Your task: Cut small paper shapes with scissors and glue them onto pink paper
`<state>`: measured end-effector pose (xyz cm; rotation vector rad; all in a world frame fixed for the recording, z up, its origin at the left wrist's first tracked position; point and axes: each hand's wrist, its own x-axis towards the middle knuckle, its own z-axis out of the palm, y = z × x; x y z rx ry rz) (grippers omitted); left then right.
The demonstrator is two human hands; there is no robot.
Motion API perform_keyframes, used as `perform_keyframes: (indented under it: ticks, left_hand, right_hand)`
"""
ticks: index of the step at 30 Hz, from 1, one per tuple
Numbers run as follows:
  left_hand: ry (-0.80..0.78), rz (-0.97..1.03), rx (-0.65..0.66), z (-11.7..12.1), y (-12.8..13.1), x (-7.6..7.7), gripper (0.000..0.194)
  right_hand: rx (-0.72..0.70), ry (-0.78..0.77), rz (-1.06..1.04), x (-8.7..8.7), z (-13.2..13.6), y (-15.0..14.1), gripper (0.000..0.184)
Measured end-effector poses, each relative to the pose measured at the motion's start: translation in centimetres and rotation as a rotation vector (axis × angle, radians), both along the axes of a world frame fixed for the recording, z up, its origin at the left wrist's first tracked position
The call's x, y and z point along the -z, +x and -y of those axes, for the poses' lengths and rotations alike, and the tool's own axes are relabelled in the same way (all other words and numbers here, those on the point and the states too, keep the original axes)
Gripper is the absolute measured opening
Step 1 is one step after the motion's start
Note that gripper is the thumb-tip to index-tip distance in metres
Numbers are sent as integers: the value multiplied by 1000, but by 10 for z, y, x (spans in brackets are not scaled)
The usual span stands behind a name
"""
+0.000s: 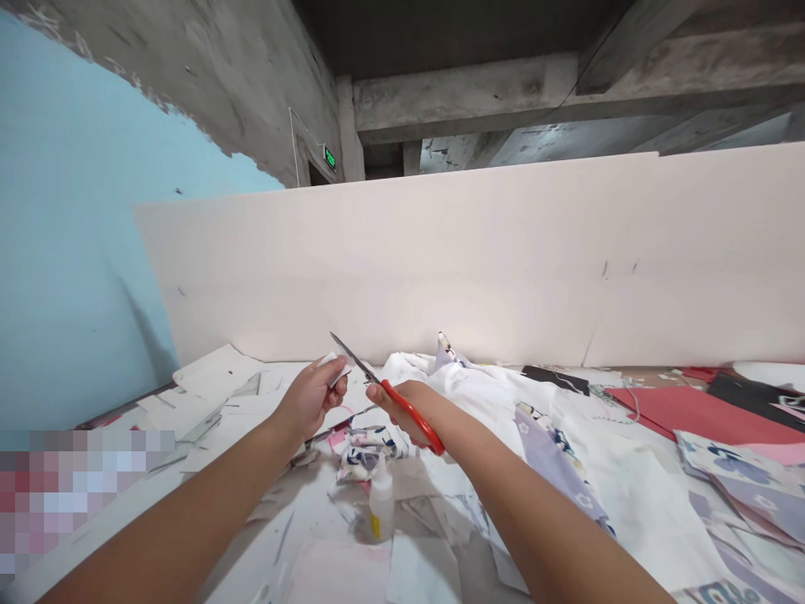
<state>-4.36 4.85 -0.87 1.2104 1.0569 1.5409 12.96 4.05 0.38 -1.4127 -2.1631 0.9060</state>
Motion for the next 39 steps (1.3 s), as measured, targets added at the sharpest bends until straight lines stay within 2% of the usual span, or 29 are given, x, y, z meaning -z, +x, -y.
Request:
perform_keyframes:
  ticks: [4,9,16,22,26,31,39]
  left_hand:
    - [-3,1,6,-1,0,0,19]
    - [-25,-11,42,-3,-1,3,21]
    - [-130,-48,142,-5,0,10,14]
    - [-203,-30,231,0,4,6,20]
    - [-223,-6,249,1,4,7,21]
    - [-174,26,109,-10,0,15,21]
    - [-77,-20,2,-6,-2,11,18]
  right_hand:
    - [36,-24,14,1,-2,-2,58]
    - [136,30,46,8,-19,-3,54]
    - [251,101,322,23,-37,6,49]
    - [284,121,399,35,-45,7,42]
    - [264,136,347,35,-46,9,46]
    - [207,172,149,26,-41,13,47]
    - [-66,47,-162,20,-27,15,52]
